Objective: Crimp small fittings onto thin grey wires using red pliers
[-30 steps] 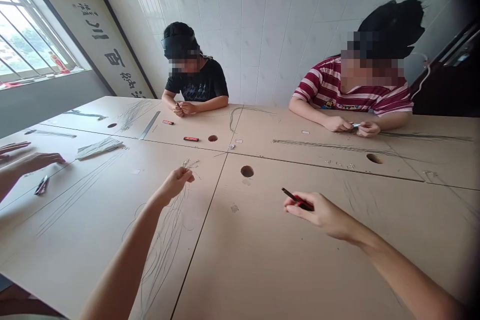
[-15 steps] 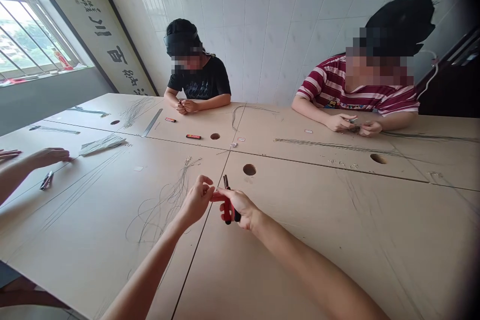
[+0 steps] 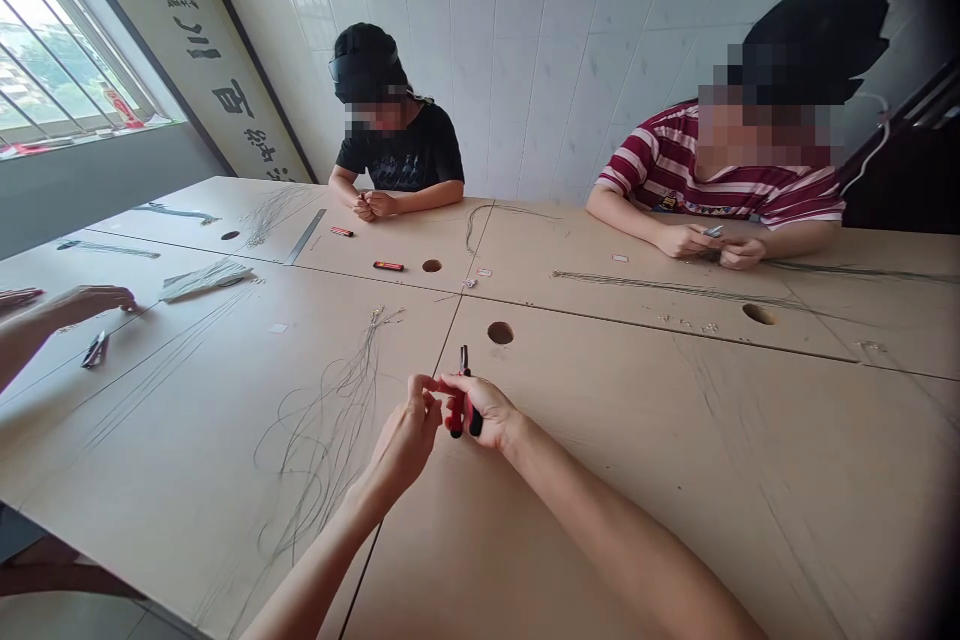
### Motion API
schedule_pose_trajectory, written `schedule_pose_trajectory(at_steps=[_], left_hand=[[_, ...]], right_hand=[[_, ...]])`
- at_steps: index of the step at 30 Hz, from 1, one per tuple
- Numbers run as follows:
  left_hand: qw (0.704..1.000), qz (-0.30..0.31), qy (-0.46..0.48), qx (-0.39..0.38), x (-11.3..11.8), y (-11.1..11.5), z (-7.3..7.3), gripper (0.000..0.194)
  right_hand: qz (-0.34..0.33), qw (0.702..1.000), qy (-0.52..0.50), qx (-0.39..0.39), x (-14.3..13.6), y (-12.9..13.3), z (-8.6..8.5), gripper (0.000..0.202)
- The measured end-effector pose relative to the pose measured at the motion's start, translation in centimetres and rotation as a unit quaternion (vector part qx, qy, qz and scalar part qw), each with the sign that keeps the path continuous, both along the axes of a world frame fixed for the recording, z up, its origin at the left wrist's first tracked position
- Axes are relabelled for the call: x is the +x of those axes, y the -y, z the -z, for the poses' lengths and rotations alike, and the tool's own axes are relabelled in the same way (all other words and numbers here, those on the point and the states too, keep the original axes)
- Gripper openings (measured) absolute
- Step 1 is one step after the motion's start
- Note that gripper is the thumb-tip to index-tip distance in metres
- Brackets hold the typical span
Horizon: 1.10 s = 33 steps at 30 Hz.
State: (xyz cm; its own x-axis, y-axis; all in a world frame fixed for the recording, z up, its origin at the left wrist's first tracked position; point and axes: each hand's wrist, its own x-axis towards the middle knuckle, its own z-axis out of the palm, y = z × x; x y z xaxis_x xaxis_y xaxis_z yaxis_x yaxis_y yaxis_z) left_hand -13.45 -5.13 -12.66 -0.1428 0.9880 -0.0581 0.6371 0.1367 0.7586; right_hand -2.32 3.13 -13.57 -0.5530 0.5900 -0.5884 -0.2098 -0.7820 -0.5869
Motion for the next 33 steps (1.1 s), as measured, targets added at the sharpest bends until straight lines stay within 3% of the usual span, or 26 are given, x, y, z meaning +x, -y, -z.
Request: schedule_pose_trajectory(at_steps=[6, 10, 17, 21, 28, 33], left_hand=[[0.998, 0.006, -0.040, -0.047, -2.7, 1.8, 0.8, 0.034], [0.997, -0.036, -0.045, -0.060, -5.3, 3.2, 1.1, 0.035], [0.994, -0.059, -0.072, -0.064, -8.5, 5.1, 0.5, 0.037], [0.992, -0.063, -0.075, -0.079, -9.4, 6.0, 0.2, 0.038], [0.990, -0.080, -0.052, -0.099, -11.0, 8.4, 0.7, 0.038], [0.989, -0.106, -0.040, -0.092, -12.9, 10.6, 1.3, 0.038]], right_hand=[[0.051, 0.998, -0.018, -0.017, 2.5, -2.0, -1.5, 0.008], [0.083, 0.996, -0.031, -0.004, 4.2, -3.3, -2.6, 0.012], [0.146, 0.986, -0.052, 0.067, 9.0, -5.0, -5.3, 0.011], [0.190, 0.974, -0.055, 0.110, 12.7, -5.7, -7.6, 0.015], [0.250, 0.945, -0.092, 0.190, 19.7, -5.0, -13.1, 0.013], [0.307, 0.916, -0.062, 0.252, 24.1, -4.3, -15.3, 0.011]])
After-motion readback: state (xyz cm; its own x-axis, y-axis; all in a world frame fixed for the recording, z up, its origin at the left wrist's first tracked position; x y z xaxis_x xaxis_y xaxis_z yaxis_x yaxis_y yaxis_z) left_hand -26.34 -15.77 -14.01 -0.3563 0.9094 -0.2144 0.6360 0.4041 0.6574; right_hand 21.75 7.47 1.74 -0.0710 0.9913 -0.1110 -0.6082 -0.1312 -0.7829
